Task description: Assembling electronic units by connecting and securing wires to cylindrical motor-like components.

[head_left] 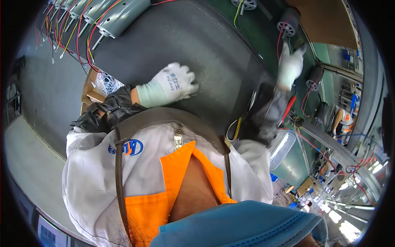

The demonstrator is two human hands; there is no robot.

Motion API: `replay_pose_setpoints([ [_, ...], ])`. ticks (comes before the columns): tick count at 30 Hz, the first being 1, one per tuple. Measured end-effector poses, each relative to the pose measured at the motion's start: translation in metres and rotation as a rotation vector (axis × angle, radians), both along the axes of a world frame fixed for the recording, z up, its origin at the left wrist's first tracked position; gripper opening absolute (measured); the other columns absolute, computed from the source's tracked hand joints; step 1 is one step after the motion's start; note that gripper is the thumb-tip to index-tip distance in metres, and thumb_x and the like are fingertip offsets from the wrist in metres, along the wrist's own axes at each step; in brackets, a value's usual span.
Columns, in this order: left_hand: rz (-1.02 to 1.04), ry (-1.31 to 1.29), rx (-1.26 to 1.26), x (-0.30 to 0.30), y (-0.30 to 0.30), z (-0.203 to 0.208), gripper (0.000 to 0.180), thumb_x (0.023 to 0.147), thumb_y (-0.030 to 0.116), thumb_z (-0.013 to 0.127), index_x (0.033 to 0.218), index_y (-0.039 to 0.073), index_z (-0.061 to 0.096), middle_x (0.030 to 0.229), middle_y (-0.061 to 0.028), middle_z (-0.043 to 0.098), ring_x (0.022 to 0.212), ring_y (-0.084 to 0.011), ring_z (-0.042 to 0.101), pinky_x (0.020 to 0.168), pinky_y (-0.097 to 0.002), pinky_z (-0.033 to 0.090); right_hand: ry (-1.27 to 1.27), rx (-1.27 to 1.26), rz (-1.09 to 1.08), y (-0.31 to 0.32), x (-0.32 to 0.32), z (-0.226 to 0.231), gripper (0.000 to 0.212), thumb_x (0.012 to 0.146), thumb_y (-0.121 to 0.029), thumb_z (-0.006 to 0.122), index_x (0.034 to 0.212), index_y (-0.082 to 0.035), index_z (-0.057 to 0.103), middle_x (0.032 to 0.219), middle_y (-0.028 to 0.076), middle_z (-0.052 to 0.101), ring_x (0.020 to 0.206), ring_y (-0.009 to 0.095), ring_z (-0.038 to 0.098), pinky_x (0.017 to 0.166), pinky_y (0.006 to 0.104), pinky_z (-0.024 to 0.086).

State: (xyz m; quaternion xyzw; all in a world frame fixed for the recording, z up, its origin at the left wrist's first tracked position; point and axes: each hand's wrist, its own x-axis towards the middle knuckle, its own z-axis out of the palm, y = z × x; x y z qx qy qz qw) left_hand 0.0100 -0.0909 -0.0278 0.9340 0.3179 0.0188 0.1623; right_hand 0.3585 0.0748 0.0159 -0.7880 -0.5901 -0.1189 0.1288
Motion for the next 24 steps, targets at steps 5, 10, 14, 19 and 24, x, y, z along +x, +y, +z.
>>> replay_pose_setpoints([
  [5,-0.272,-0.030,-0.170,-0.052,-0.022,0.013,0.025,0.082,0.022,0.064,0.104,0.026,0.073,0.090,-0.0009,0.066,0.090,-0.0244,0.066,0.076,-0.0392,0.053,-0.581,-0.245,0.173,0.197,0.146,-0.145,0.082,0.088,-0.058,0.065,0.145,-0.002,0.043,0.111,0.021,0.073,0.103,0.037,0.070,0.090,0.0487,0.054],
  [10,-0.028,0.361,-0.476,-0.147,-0.051,0.021,0.026,0.073,0.019,0.072,0.099,0.015,0.078,0.088,-0.0092,0.074,0.086,-0.0296,0.071,0.077,-0.0420,0.056,-0.015,-0.142,0.050,0.200,0.123,-0.150,0.062,0.093,-0.040,0.057,0.133,0.007,0.058,0.111,0.022,0.074,0.108,0.028,0.072,0.083,0.0529,0.058],
  [14,0.107,0.097,-0.468,-0.134,-0.032,0.048,0.024,0.086,0.027,0.070,0.102,0.011,0.075,0.092,-0.0132,0.072,0.086,-0.0328,0.070,0.078,-0.0432,0.056,-0.159,-0.193,0.096,0.104,0.074,-0.102,0.053,0.092,-0.033,0.055,0.135,-0.002,0.059,0.100,0.025,0.073,0.098,0.036,0.072,0.085,0.0488,0.058],
  [19,0.164,-0.644,-0.069,-0.049,0.013,0.013,0.028,0.095,0.023,0.068,0.117,0.005,0.069,0.099,-0.0191,0.068,0.097,-0.0395,0.065,0.087,-0.0443,0.052,0.148,-0.142,0.029,-0.103,-0.060,-0.032,0.085,0.091,-0.034,0.065,0.161,-0.013,0.021,0.097,0.029,0.071,0.090,0.047,0.069,0.082,0.0545,0.053],
  [24,0.229,-0.764,0.123,0.062,0.056,-0.004,0.039,0.100,0.022,0.057,0.136,0.007,0.057,0.133,-0.0197,0.058,0.121,-0.0369,0.056,0.104,-0.0426,0.047,0.504,-0.086,0.057,-0.242,-0.161,-0.030,0.084,0.091,-0.017,0.067,0.161,-0.008,0.020,0.106,0.028,0.068,0.075,0.043,0.067,0.067,0.0511,0.052],
])
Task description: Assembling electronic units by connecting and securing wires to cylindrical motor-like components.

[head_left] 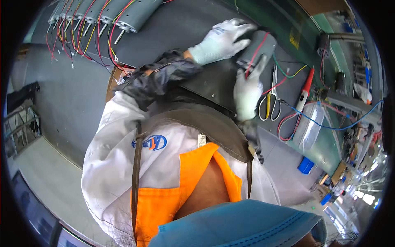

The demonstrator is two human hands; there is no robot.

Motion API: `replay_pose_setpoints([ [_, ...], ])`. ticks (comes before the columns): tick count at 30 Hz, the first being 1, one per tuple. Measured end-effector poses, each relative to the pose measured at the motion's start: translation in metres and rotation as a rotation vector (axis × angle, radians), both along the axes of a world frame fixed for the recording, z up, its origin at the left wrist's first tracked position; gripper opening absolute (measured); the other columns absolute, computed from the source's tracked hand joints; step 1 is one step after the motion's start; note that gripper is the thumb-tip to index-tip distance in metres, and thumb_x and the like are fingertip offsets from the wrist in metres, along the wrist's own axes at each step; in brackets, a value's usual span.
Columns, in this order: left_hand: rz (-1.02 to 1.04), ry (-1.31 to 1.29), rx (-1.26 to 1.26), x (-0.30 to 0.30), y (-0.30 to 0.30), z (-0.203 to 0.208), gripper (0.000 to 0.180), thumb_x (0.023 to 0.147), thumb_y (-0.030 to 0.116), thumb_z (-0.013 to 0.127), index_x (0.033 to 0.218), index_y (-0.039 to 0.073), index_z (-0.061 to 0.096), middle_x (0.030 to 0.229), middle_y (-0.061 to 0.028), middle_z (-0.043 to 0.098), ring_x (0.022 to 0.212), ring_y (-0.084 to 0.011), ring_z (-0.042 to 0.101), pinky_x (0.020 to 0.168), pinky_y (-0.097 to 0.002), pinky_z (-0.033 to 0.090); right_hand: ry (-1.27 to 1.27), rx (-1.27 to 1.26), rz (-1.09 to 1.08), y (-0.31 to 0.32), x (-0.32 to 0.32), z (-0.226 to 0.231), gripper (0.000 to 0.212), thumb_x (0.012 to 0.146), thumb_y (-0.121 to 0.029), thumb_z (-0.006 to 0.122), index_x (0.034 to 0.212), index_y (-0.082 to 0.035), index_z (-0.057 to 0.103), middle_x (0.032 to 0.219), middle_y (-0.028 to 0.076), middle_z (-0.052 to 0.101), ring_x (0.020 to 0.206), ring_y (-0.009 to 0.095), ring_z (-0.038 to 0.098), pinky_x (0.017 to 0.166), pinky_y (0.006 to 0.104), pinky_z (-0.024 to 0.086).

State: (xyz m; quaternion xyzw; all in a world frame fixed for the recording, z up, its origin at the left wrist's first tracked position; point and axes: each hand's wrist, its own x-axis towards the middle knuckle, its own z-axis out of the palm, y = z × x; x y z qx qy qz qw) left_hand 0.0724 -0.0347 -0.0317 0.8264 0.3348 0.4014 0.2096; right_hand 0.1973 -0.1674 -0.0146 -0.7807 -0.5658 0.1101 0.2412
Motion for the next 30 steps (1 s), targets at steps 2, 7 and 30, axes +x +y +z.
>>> replay_pose_setpoints([
  [2,0.026,0.024,0.006,0.016,-0.010,-0.005,0.040,0.100,0.022,0.056,0.137,0.006,0.056,0.134,-0.0207,0.057,0.122,-0.0370,0.056,0.105,-0.0427,0.046,0.063,-0.020,0.096,-0.034,-0.006,0.002,0.077,0.093,-0.014,0.066,0.158,-0.008,0.027,0.111,0.026,0.068,0.076,0.041,0.067,0.067,0.0477,0.053],
  [7,-0.105,-0.064,-0.141,-0.005,-0.041,-0.018,0.042,0.102,0.023,0.054,0.139,0.004,0.055,0.135,-0.0209,0.057,0.126,-0.0365,0.054,0.108,-0.0419,0.044,-0.211,0.175,0.207,-0.056,0.027,0.035,0.074,0.079,-0.005,0.072,0.148,-0.014,0.049,0.112,0.017,0.069,0.098,0.034,0.068,0.084,0.0419,0.055],
  [30,-0.371,0.598,-1.347,-0.050,0.079,0.037,0.083,0.090,0.083,0.044,0.133,0.014,0.059,0.104,-0.0093,0.067,0.085,-0.0183,0.068,0.069,-0.0322,0.057,-0.116,0.105,1.310,0.013,-0.085,0.091,0.017,0.079,-0.016,0.067,0.086,-0.001,0.071,0.077,0.018,0.067,0.070,0.035,0.067,0.061,0.0434,0.055],
])
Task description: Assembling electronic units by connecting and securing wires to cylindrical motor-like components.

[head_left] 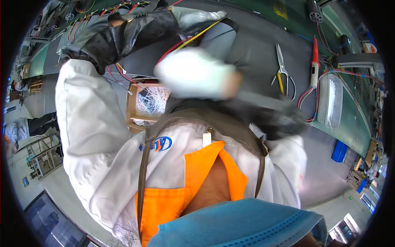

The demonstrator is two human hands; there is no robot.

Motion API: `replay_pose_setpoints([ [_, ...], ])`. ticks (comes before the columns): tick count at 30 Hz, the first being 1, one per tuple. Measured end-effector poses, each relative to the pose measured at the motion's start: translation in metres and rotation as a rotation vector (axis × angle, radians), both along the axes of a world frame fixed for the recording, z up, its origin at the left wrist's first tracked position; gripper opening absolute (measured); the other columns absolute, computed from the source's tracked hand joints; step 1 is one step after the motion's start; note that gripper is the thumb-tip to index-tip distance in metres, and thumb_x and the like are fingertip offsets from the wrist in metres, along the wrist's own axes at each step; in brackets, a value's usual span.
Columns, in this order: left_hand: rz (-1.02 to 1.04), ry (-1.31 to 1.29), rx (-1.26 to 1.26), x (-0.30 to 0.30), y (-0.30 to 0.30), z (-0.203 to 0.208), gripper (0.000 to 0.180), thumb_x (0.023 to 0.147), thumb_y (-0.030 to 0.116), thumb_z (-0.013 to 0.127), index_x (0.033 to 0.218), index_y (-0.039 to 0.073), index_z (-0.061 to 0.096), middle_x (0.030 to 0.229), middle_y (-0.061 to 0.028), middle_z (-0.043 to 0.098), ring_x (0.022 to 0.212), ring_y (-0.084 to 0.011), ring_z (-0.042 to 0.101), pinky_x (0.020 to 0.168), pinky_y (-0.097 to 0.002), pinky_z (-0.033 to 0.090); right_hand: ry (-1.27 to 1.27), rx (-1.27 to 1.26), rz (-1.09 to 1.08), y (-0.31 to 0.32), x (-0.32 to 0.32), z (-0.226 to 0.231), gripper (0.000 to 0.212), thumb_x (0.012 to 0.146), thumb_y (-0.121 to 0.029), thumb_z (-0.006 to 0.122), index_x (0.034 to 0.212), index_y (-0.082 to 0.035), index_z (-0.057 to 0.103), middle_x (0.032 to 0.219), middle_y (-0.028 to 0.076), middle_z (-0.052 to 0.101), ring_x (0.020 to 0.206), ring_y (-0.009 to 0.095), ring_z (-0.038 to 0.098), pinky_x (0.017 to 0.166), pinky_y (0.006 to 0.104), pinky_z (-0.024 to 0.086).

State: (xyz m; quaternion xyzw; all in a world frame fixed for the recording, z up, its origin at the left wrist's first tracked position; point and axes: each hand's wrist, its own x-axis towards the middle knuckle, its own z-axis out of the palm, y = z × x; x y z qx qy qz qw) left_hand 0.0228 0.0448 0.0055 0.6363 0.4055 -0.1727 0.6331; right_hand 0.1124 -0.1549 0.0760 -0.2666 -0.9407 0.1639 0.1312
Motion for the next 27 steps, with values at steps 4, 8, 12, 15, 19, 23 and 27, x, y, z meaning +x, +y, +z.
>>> replay_pose_setpoints([
  [4,-0.162,0.109,0.328,0.052,-0.061,0.070,0.094,0.090,0.088,0.030,0.135,0.012,0.061,0.118,-0.0096,0.066,0.102,-0.0185,0.062,0.073,-0.0322,0.051,0.364,-0.150,0.143,-0.003,-0.137,-0.160,0.021,0.080,-0.023,0.068,0.085,-0.003,0.072,0.079,0.017,0.068,0.072,0.036,0.068,0.065,0.0451,0.055],
  [8,-0.137,0.023,0.677,0.032,-0.061,0.034,0.078,0.107,0.061,0.030,0.102,-0.007,0.068,0.090,-0.0176,0.069,0.077,-0.0295,0.060,0.084,-0.0453,0.047,0.197,-0.399,0.227,-0.016,-0.055,-0.061,0.031,0.085,-0.032,0.068,0.100,-0.005,0.070,0.087,0.018,0.069,0.083,0.039,0.068,0.074,0.0468,0.055],
  [12,-0.098,0.002,1.149,0.015,-0.052,-0.014,0.055,0.107,0.049,0.039,0.101,0.003,0.069,0.096,-0.0258,0.069,0.093,-0.0446,0.066,0.077,-0.0541,0.051,0.565,-0.374,-0.146,-0.038,0.132,-0.014,0.031,0.096,-0.021,0.064,0.123,-0.007,0.068,0.116,0.016,0.071,0.105,0.033,0.067,0.089,0.0413,0.055],
  [15,-0.073,0.036,1.118,0.017,-0.060,-0.007,0.050,0.107,0.045,0.042,0.106,0.002,0.068,0.096,-0.0263,0.068,0.094,-0.0458,0.064,0.077,-0.0510,0.051,0.760,-0.630,-0.889,-0.099,0.277,-0.010,0.031,0.098,-0.021,0.063,0.119,0.001,0.071,0.112,0.010,0.072,0.100,0.016,0.069,0.086,0.0294,0.055],
  [19,-0.065,-0.123,1.098,0.015,-0.074,-0.017,0.044,0.108,0.038,0.044,0.112,0.001,0.068,0.096,-0.0268,0.067,0.094,-0.0469,0.063,0.079,-0.0486,0.051,0.655,-0.199,-1.773,-0.132,0.430,-0.040,0.029,0.098,-0.021,0.062,0.118,-0.003,0.072,0.095,0.006,0.075,0.080,0.012,0.068,0.074,0.0273,0.054],
  [23,-0.187,-0.148,0.961,0.017,-0.079,-0.008,0.044,0.108,0.036,0.043,0.117,0.000,0.066,0.104,-0.0261,0.067,0.099,-0.0444,0.064,0.083,-0.0473,0.051,-0.191,-0.014,-1.710,-0.116,0.520,-0.083,0.031,0.092,-0.034,0.068,0.110,-0.010,0.075,0.103,0.017,0.074,0.099,0.036,0.070,0.085,0.0413,0.054],
  [27,-0.278,-0.068,0.986,0.018,-0.089,0.024,0.064,0.098,0.056,0.054,0.137,0.004,0.057,0.110,-0.0241,0.069,0.108,-0.0406,0.066,0.092,-0.0446,0.053,-0.562,-0.020,-1.641,-0.075,0.515,-0.106,0.029,0.087,-0.033,0.070,0.107,-0.012,0.076,0.101,0.017,0.074,0.099,0.037,0.069,0.086,0.0440,0.054],
])
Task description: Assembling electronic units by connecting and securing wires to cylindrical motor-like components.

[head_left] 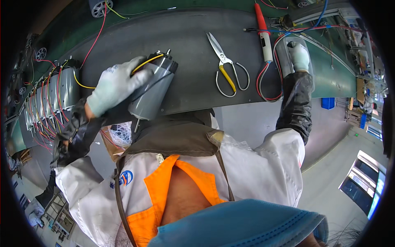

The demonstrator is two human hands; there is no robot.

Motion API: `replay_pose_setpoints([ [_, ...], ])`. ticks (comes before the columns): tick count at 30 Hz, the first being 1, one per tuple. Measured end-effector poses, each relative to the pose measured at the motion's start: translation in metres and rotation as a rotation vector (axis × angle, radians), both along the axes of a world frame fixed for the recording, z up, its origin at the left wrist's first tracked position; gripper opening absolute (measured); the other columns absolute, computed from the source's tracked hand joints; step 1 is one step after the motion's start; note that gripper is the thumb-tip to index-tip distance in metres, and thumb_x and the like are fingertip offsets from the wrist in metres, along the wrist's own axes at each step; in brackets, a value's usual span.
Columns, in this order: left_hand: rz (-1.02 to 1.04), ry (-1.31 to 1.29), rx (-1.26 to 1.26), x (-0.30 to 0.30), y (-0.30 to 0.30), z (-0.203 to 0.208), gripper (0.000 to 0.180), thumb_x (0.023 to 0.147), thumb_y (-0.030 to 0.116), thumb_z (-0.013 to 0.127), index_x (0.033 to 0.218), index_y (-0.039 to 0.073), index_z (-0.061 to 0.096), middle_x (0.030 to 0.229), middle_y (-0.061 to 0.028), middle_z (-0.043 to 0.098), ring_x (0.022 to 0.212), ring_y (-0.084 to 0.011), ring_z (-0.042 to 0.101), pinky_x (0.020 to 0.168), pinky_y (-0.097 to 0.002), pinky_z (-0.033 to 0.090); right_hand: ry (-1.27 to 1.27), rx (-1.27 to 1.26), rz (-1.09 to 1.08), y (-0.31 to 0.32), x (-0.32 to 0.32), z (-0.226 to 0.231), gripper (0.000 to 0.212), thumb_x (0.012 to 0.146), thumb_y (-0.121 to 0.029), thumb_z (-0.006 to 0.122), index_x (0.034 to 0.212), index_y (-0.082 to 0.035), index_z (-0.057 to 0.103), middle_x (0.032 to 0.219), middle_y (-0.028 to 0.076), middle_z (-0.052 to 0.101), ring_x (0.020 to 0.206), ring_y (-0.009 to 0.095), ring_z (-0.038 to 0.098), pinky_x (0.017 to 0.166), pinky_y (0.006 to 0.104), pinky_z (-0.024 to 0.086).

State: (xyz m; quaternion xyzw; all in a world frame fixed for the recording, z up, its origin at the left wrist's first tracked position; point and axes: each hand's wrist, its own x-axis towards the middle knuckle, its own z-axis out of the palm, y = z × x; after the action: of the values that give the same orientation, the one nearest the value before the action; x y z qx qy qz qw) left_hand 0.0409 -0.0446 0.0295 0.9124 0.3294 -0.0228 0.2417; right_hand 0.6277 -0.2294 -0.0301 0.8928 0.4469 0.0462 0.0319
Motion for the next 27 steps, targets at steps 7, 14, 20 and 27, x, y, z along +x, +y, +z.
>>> replay_pose_setpoints([
  [7,-0.063,0.307,0.003,0.017,-0.014,0.024,0.065,0.097,0.043,0.062,0.147,0.005,0.044,0.127,-0.0244,0.063,0.113,-0.0412,0.064,0.094,-0.0460,0.053,0.064,0.449,-0.034,-0.055,0.010,0.012,0.026,0.088,-0.031,0.070,0.105,-0.012,0.077,0.101,0.013,0.074,0.091,0.034,0.070,0.082,0.0387,0.054],
  [14,-0.072,-0.067,-0.166,-0.001,0.004,0.001,0.042,0.103,0.023,0.057,0.137,-0.001,0.054,0.117,-0.0256,0.066,0.108,-0.0389,0.066,0.092,-0.0417,0.051,0.741,0.902,-0.054,-0.046,-0.171,0.119,0.021,0.094,-0.011,0.071,0.107,0.004,0.076,0.091,0.005,0.074,0.075,0.009,0.061,0.068,0.0222,0.046],
  [20,0.116,0.297,-0.702,0.009,0.037,0.027,0.063,0.094,0.066,0.060,0.095,0.004,0.068,0.064,-0.0005,0.059,0.051,-0.0080,0.056,0.046,-0.0264,0.044,1.567,0.773,0.058,0.002,-0.251,0.081,0.029,0.096,-0.014,0.067,0.116,0.008,0.067,0.091,0.012,0.071,0.071,0.014,0.067,0.055,0.0230,0.050],
  [27,-0.009,0.243,-0.976,0.004,0.054,0.073,0.041,0.102,0.042,0.056,0.093,0.004,0.071,0.069,-0.0004,0.064,0.052,-0.0078,0.056,0.046,-0.0239,0.042,2.015,0.783,0.200,0.044,-0.389,0.050,0.020,0.096,-0.005,0.065,0.113,0.006,0.065,0.096,0.015,0.071,0.074,0.021,0.071,0.067,0.0329,0.060],
])
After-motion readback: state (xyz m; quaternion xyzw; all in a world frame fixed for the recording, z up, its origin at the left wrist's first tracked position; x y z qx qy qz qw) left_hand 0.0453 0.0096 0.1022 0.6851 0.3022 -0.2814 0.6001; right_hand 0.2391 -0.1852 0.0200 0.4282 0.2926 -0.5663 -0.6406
